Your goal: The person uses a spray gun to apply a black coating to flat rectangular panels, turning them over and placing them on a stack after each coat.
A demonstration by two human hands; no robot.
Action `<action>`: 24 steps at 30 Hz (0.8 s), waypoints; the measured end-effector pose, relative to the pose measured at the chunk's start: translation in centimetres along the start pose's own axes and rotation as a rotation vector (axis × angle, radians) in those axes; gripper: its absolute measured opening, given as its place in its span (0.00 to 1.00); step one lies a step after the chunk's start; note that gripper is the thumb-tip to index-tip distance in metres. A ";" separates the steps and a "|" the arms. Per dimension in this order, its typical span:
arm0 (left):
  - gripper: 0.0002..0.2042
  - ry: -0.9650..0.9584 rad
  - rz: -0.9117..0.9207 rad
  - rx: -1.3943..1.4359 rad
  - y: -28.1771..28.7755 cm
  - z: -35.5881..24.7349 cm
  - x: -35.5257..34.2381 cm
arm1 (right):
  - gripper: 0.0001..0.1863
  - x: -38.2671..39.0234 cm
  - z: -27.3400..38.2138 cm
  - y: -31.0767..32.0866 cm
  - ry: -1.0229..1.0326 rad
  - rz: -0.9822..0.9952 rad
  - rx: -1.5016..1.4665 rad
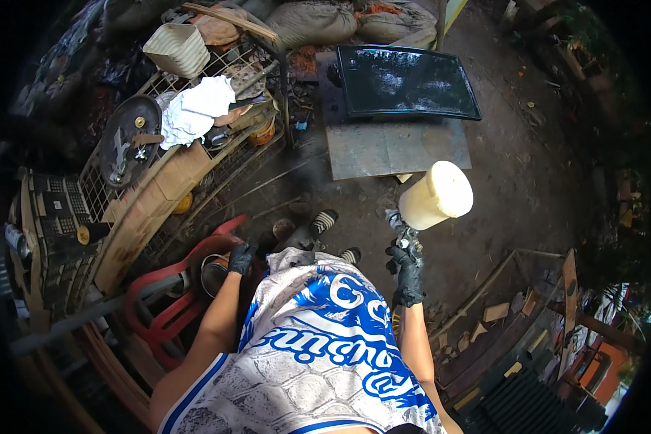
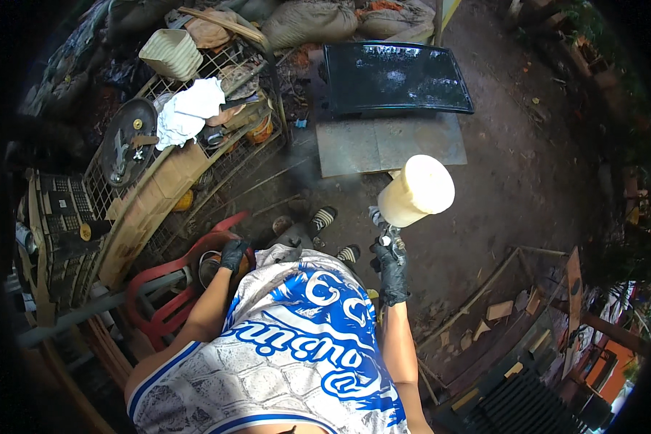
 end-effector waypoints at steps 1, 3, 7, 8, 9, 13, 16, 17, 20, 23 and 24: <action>0.18 0.001 0.001 -0.004 0.3 0.0 0.0 | 0.08 -0.4 -0.5 0.2 -0.003 -0.002 -0.002; 0.19 -0.105 -0.053 -0.250 1.1 0.8 0.0 | 0.10 -1.7 -1.8 1.6 0.023 -0.099 -0.155; 0.19 -0.191 -0.057 -0.380 1.9 1.8 -0.4 | 0.12 -3.4 -1.4 4.1 0.153 -0.232 -0.198; 0.20 -0.044 -0.038 -0.340 2.2 1.1 -0.7 | 0.14 -3.4 -0.9 4.8 0.164 -0.294 -0.136; 0.20 0.104 -0.019 -0.300 2.3 0.4 -0.8 | 0.14 -3.7 -0.9 5.5 0.165 -0.300 -0.134; 0.19 0.055 -0.077 -0.201 2.4 -2.6 -0.4 | 0.19 -3.7 0.0 8.6 0.191 -0.428 0.012; 0.18 -0.082 -0.217 -0.280 2.0 -0.8 -1.1 | 0.22 -3.5 1.1 7.9 0.165 -0.384 -0.005; 0.17 -0.077 -0.162 -0.203 1.7 -1.3 -1.3 | 0.22 -2.8 2.6 6.0 0.224 -0.305 -0.060; 0.17 -0.080 -0.088 -0.154 1.3 -4.1 -1.0 | 0.24 -2.7 0.1 6.4 0.161 -0.166 -0.165; 0.17 -0.033 -0.043 -0.092 0.6 -5.1 -0.6 | 0.26 -1.8 -1.5 5.1 0.001 -0.046 -0.221; 0.16 0.016 -0.009 -0.004 0.4 -5.1 -0.6 | 0.26 -1.0 0.8 3.1 0.005 0.012 -0.195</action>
Point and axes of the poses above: each hand's wrist, its own x-axis away from the middle knuckle, its own y-axis out of the back of the hand, z = x × y, the point moved 4 cm from there along -x, towards the middle knuckle, and after that the axes turned 11 degrees about y, right-handed, at the moved point
